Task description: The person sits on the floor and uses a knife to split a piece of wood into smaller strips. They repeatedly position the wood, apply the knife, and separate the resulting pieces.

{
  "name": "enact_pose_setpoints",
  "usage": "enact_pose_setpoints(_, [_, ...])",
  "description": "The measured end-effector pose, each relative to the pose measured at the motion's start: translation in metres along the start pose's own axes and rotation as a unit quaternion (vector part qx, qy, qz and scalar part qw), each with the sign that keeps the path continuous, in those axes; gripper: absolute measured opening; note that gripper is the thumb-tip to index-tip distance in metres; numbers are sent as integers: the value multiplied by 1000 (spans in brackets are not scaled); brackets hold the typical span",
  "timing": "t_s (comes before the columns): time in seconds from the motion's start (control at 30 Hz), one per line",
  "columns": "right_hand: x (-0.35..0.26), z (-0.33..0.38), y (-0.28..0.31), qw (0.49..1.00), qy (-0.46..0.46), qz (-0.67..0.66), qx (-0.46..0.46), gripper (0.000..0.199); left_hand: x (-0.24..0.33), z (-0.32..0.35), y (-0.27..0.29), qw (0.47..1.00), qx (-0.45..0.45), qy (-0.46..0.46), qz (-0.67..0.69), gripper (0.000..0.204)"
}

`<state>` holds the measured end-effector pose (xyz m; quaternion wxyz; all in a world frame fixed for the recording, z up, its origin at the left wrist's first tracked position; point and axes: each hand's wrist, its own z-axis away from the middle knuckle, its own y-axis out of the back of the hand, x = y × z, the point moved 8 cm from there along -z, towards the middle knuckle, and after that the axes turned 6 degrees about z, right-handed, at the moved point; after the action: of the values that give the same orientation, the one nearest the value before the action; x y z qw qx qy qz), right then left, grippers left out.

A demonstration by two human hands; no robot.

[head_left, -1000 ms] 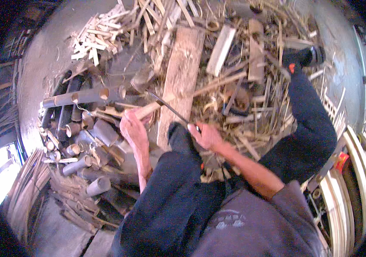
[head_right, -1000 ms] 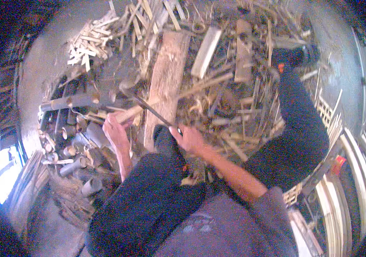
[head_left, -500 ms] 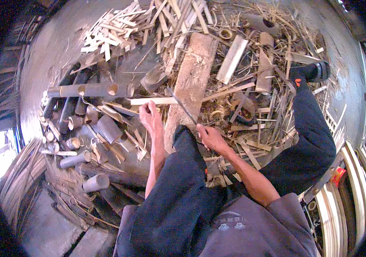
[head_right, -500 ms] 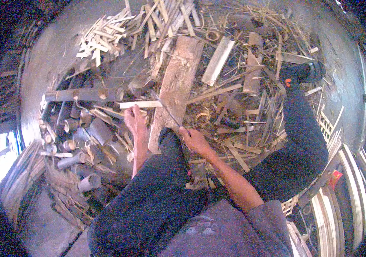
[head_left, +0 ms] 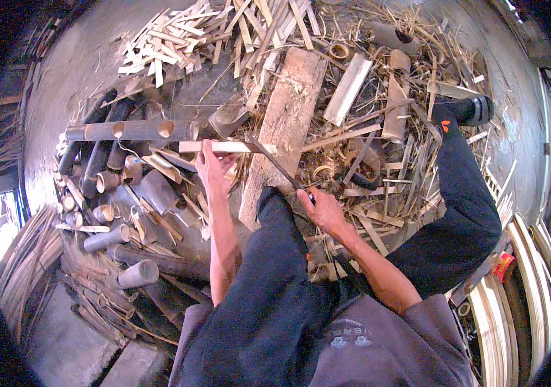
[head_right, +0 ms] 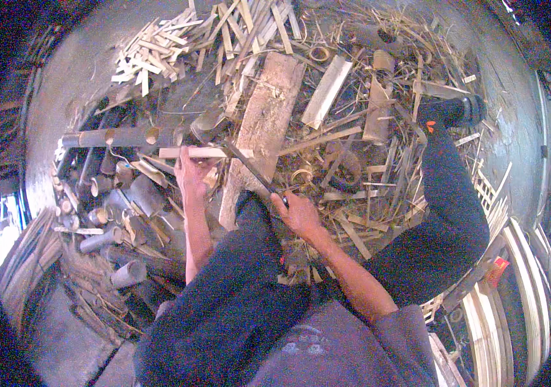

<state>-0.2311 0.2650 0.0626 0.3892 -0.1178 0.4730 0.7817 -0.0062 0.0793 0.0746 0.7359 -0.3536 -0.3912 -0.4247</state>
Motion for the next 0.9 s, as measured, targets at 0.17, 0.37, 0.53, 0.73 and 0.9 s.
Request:
enact_pose_setpoints(0.17, [-35,23,4,996,18,-82,-17,58,53,76,-15,801,36,-312,-509,53])
enact_pose_setpoints(0.37, [-6,1,-4,995,-27,-100,-3,52,43,96,-23,829,11,-289,-478,52])
enact_pose_setpoints(0.53, [21,-3,-13,991,-47,-115,50,60,42,98,-33,836,10,-339,-431,47])
enact_pose_setpoints(0.73, [14,1,-16,978,-87,-178,-68,62,-17,62,-46,861,-89,-399,-303,33])
enact_pose_setpoints(0.9, [9,10,41,998,-21,-5,60,56,-30,54,-58,977,-183,66,89,16])
